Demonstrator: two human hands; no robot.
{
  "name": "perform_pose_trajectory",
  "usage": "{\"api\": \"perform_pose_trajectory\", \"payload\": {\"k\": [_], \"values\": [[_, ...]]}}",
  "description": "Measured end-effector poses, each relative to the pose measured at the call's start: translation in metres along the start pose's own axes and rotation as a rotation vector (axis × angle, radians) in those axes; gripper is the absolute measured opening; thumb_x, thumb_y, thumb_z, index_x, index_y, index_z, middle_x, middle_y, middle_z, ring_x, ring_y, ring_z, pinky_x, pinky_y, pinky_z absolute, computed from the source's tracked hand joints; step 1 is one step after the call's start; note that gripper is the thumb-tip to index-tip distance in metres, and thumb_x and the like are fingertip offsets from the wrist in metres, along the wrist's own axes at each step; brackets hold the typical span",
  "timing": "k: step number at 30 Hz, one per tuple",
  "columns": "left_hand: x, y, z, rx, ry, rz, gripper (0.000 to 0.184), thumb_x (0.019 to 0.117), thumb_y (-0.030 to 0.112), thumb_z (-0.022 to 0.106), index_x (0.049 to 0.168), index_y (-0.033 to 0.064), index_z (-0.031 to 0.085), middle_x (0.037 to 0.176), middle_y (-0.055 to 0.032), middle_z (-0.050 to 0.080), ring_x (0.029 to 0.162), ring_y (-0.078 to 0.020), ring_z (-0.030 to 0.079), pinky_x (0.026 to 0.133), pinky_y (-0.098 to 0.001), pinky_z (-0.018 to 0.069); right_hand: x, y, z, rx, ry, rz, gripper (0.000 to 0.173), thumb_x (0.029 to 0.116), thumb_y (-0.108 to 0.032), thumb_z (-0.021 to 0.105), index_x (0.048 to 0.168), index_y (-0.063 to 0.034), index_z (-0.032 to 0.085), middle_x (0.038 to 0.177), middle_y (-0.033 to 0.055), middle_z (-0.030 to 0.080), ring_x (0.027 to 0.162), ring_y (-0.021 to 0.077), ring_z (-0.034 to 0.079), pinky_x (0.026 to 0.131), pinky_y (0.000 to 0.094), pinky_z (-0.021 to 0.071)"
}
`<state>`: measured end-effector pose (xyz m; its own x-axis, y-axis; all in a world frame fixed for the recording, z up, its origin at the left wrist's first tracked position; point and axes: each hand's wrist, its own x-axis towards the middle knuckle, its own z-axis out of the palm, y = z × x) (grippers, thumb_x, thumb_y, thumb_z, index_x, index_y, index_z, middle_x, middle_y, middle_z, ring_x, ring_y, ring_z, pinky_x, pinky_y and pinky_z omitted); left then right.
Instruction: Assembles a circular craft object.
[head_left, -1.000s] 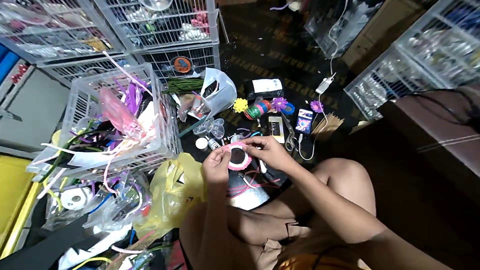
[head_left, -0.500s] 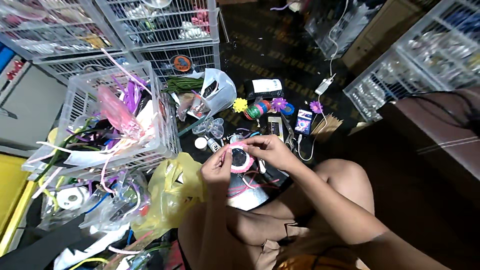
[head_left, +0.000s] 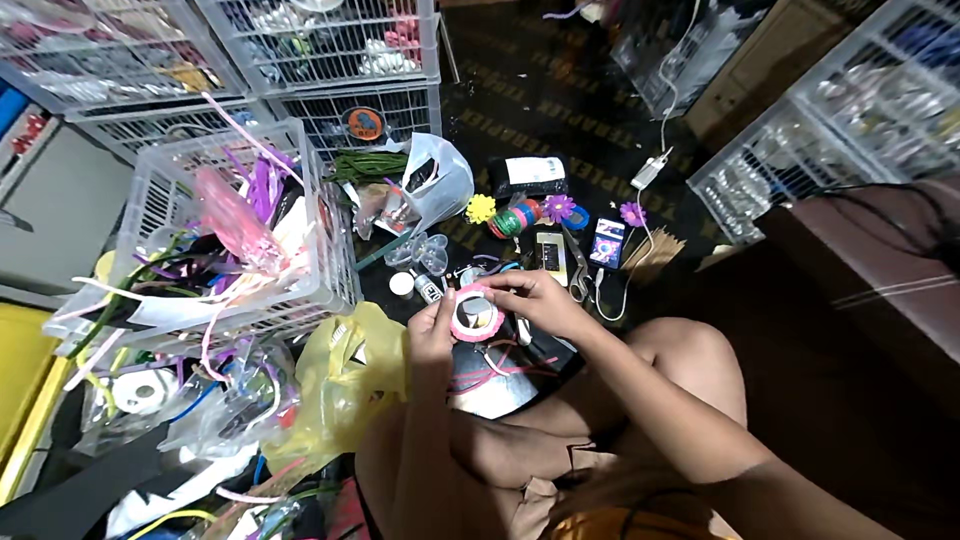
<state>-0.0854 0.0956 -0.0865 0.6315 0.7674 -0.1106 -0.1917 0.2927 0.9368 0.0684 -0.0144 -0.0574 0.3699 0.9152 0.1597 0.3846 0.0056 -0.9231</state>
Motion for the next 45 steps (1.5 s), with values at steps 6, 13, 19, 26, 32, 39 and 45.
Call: {"api": "perform_pose_trajectory", "payload": {"k": [6, 13, 19, 26, 32, 39, 45], "values": [[0.002, -0.005, 0.003, 0.194, 0.049, 0.138, 0.025, 0.1051, 0.012, 0.056, 0.09, 0.0007, 0.073, 0.073, -0.0023, 0.07, 0.066, -0.0072, 0.068, 0.065, -0.0266, 0.0587, 0.001, 0.001, 0.006, 0.032, 0.05, 0.033, 0.024, 0.1003, -0.01, 0.064, 0.121, -0.0028, 0.072, 0.108, 0.0051, 0.074, 0.088, 0.0066, 0.069, 0.082, 0.0255, 0.0589], [-0.004, -0.002, 0.009, 0.315, 0.07, 0.281, 0.018, 0.1022, 0.008, 0.059, 0.097, -0.0009, 0.074, 0.074, 0.0004, 0.072, 0.067, -0.0006, 0.067, 0.066, -0.0198, 0.0569, 0.01, 0.0, 0.022, 0.17, 0.172, 0.112, 0.01, 0.0956, -0.01, 0.071, 0.101, -0.0047, 0.078, 0.096, 0.0014, 0.074, 0.08, 0.0041, 0.066, 0.074, 0.0233, 0.0565], [0.0, -0.006, 0.004, 0.318, 0.069, 0.228, 0.021, 0.103, 0.01, 0.059, 0.092, -0.0002, 0.074, 0.073, 0.0002, 0.07, 0.066, -0.0021, 0.065, 0.065, -0.0222, 0.056, 0.021, -0.017, -0.03, -0.135, 0.313, -0.07, 0.018, 0.1016, -0.014, 0.062, 0.104, 0.0006, 0.071, 0.091, 0.0057, 0.07, 0.077, 0.0067, 0.065, 0.074, 0.0266, 0.0566], [0.004, -0.008, 0.005, 0.139, 0.059, 0.149, 0.026, 0.1057, 0.012, 0.054, 0.092, -0.0002, 0.073, 0.077, -0.0044, 0.072, 0.07, -0.0097, 0.07, 0.07, -0.0298, 0.0609, -0.006, -0.011, -0.112, -0.346, 0.631, 0.016, 0.035, 0.1061, -0.034, 0.055, 0.092, -0.0028, 0.064, 0.073, 0.0007, 0.057, 0.059, 0.004, 0.049, 0.059, 0.0242, 0.0431], [-0.006, -0.009, 0.02, 0.175, 0.044, 0.157, 0.026, 0.1051, 0.011, 0.055, 0.089, 0.0001, 0.073, 0.076, -0.0026, 0.072, 0.071, -0.0077, 0.069, 0.071, -0.0268, 0.06, -0.026, -0.004, -0.034, -0.206, 0.236, -0.022, 0.024, 0.0994, -0.02, 0.066, 0.112, -0.0023, 0.075, 0.103, 0.0097, 0.071, 0.088, 0.0161, 0.068, 0.081, 0.0368, 0.059], [-0.027, 0.011, 0.019, 0.682, 0.101, 0.217, 0.027, 0.1035, 0.019, 0.06, 0.084, 0.0036, 0.073, 0.065, 0.003, 0.063, 0.057, 0.0004, 0.055, 0.058, -0.0211, 0.048, -0.002, 0.002, 0.01, -0.781, 0.135, -0.674, 0.013, 0.0901, -0.011, 0.066, 0.081, -0.004, 0.072, 0.078, 0.0107, 0.065, 0.079, 0.0318, 0.066, 0.063, 0.044, 0.0538], [-0.071, 0.04, 0.019, 0.574, 0.137, 0.346, 0.023, 0.103, 0.01, 0.057, 0.089, 0.0011, 0.073, 0.073, 0.0016, 0.071, 0.065, -0.0001, 0.066, 0.064, -0.0201, 0.0573, 0.015, 0.002, -0.079, -0.835, 0.256, -0.293, 0.019, 0.0979, -0.008, 0.059, 0.1, 0.0074, 0.069, 0.103, 0.0273, 0.07, 0.104, 0.0485, 0.067, 0.082, 0.0639, 0.0546]]}}
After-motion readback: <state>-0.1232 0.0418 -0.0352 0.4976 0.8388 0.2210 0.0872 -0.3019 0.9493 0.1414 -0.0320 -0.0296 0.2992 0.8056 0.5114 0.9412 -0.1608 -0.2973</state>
